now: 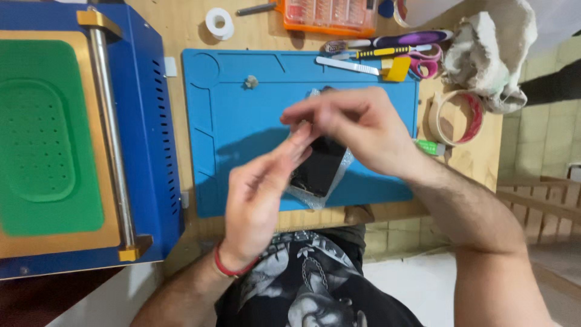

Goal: The person wraps a black rectangular object with bubble wrap on a blue cutting mat. They smooth the wrap by hand, fold the edges, and press the material to secure it around the object.

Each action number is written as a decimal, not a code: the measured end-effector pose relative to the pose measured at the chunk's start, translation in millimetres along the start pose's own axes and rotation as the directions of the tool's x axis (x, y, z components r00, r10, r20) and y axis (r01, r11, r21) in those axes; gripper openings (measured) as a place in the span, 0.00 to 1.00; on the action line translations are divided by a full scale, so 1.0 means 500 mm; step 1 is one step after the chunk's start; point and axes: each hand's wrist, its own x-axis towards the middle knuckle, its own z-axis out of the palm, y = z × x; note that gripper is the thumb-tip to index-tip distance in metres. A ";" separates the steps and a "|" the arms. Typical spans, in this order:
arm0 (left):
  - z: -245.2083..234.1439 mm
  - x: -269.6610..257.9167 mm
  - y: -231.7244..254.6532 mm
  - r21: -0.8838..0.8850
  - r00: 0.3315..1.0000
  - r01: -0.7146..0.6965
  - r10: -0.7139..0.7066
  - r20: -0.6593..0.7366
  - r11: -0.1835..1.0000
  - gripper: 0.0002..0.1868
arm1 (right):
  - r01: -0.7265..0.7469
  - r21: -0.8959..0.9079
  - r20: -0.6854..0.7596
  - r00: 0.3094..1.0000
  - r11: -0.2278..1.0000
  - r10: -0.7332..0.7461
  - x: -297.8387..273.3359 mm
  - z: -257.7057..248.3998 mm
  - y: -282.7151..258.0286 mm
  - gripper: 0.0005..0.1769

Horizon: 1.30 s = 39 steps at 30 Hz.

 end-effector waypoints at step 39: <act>-0.001 0.010 -0.063 0.956 0.911 -0.288 0.324 0.254 0.061 0.23 | 0.432 -0.500 0.286 0.900 0.751 -0.327 0.068 -0.086 0.059 0.31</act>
